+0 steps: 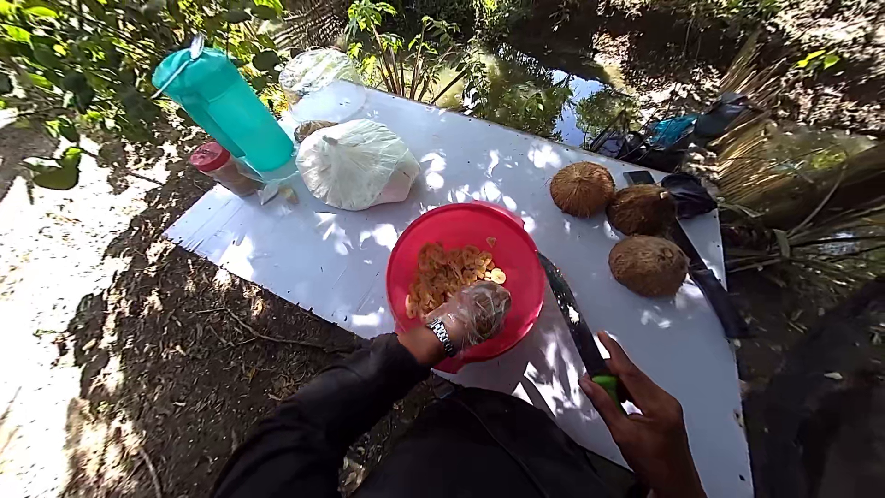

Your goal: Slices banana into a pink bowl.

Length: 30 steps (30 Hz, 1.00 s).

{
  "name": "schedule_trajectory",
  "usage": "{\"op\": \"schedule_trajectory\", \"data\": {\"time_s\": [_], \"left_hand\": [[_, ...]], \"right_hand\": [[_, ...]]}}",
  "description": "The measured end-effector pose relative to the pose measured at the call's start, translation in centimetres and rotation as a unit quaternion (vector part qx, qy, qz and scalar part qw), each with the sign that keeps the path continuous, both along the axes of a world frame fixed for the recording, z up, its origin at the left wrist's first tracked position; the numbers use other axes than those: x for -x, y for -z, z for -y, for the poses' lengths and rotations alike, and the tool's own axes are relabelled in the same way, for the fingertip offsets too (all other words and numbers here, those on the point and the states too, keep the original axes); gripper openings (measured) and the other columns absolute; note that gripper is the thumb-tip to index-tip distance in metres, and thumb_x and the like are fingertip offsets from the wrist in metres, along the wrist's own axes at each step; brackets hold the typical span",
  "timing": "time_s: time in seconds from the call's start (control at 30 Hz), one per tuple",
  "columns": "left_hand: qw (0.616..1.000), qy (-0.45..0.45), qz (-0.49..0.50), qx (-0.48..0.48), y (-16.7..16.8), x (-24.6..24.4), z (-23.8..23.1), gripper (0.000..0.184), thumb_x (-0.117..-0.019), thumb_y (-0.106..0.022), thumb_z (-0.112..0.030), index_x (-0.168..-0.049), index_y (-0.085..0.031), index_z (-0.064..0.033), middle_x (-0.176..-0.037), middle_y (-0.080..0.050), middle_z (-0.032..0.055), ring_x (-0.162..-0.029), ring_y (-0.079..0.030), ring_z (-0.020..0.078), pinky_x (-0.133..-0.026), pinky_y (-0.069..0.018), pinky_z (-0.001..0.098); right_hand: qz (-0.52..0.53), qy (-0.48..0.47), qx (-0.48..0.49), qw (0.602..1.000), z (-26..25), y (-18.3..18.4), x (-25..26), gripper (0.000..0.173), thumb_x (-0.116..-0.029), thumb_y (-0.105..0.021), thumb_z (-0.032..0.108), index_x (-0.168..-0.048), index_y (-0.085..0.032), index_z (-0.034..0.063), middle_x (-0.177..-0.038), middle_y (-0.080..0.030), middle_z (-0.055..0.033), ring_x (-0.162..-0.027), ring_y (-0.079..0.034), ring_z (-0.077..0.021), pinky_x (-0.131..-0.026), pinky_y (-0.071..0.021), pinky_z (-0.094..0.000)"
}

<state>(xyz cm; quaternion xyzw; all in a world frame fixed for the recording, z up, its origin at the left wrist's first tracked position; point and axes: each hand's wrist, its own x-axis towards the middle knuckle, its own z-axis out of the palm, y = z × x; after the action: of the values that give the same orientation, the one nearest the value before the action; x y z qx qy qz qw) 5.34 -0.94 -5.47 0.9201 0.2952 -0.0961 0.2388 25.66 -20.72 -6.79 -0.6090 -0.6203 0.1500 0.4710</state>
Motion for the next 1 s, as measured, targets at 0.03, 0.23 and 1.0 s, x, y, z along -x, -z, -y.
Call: {"op": "schedule_trajectory", "data": {"time_s": [0.03,0.23,1.0], "left_hand": [[1.000,-0.012,-0.015,0.010,-0.1,-0.1,0.1,0.035,-0.1040,-0.049,-0.016,-0.128,-0.061,0.0067,-0.132,-0.061,0.0258,-0.131,-0.055,0.0399,-0.111,-0.0417,0.0532],[0.994,-0.037,-0.081,0.067,-0.5,-0.4,-1.0,0.038,-0.1029,-0.056,-0.024,-0.128,-0.062,0.0047,-0.131,-0.062,0.0265,-0.128,-0.056,0.0421,-0.108,-0.0424,0.0577],[0.692,-0.389,0.483,0.369,-5.1,4.5,0.0,0.023,-0.1034,-0.057,-0.025,-0.117,-0.070,-0.0109,-0.091,-0.070,0.0001,-0.069,-0.063,0.0032,-0.058,-0.0531,0.0169]], "right_hand": [[-0.001,0.003,0.000,1.000,0.1,0.2,0.0,0.058,-0.0954,-0.069,0.031,-0.140,-0.058,-0.0057,-0.103,-0.075,-0.0102,-0.077,-0.065,0.0015,-0.072,-0.0550,-0.0133],[-0.039,-0.015,0.000,0.999,-0.4,0.9,0.7,0.057,-0.0955,-0.069,0.027,-0.140,-0.057,-0.0069,-0.103,-0.074,-0.0104,-0.075,-0.063,0.0030,-0.070,-0.0539,-0.0119],[-0.246,-0.122,0.079,0.958,-1.8,0.7,4.5,0.047,-0.1112,-0.037,0.018,-0.152,-0.041,-0.0047,-0.096,-0.069,-0.0006,-0.053,-0.051,-0.0004,-0.046,-0.0476,-0.0175]]}}
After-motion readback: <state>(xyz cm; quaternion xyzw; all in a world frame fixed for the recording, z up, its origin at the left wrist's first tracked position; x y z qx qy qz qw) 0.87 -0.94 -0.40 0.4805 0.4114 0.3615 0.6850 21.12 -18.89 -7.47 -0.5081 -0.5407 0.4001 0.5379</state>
